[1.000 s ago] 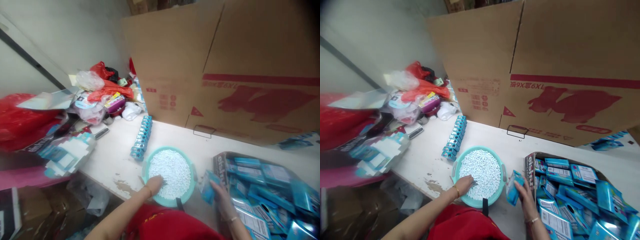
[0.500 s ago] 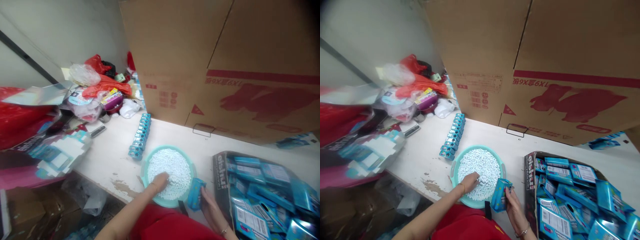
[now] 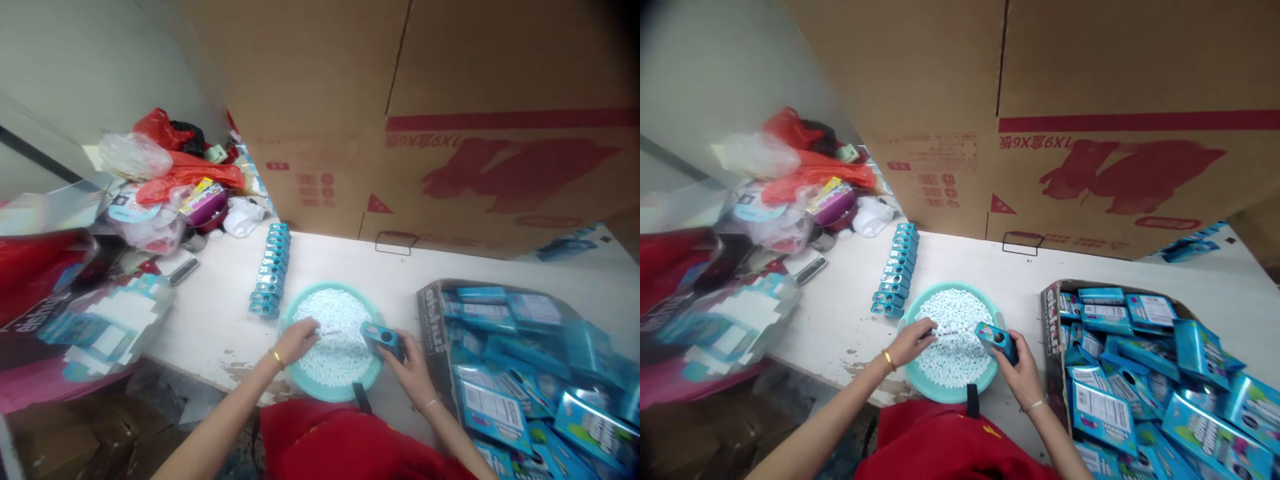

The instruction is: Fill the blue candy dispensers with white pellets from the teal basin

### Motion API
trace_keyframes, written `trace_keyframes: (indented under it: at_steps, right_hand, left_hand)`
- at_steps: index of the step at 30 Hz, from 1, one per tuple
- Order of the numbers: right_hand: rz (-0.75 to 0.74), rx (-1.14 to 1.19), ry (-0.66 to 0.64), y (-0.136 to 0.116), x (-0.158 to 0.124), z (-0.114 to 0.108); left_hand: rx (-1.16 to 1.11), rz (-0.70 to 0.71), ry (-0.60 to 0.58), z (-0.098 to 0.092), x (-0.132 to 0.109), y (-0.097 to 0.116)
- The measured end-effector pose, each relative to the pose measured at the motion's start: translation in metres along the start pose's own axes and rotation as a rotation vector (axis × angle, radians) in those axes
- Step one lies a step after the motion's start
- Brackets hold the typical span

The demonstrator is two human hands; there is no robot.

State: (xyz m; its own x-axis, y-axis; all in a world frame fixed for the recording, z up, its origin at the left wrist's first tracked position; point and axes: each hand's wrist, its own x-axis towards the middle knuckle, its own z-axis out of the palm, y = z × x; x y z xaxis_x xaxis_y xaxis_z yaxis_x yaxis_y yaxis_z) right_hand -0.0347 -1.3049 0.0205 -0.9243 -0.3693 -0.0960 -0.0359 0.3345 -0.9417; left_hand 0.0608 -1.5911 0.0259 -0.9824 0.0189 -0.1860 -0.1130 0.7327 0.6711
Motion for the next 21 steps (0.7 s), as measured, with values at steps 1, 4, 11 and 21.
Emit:
trace_keyframes:
  at_steps: [1, 4, 11, 21]
  right_hand:
    - [-0.054, -0.059, -0.012, 0.001, 0.003, 0.003]
    - [-0.226, -0.163, -0.061, 0.004, 0.009, 0.016]
    - [-0.424, -0.253, -0.119, -0.001, 0.011, 0.040]
    - [-0.458, -0.320, -0.129, 0.005, 0.008, 0.042]
  left_hand:
    - [0.005, 0.021, 0.013, -0.012, -0.001, 0.005]
    - [0.070, 0.078, -0.016, -0.042, 0.001, 0.026]
    - [0.479, 0.077, -0.275, -0.071, 0.018, 0.092]
    - [0.774, 0.081, -0.304, -0.070, 0.020, 0.139]
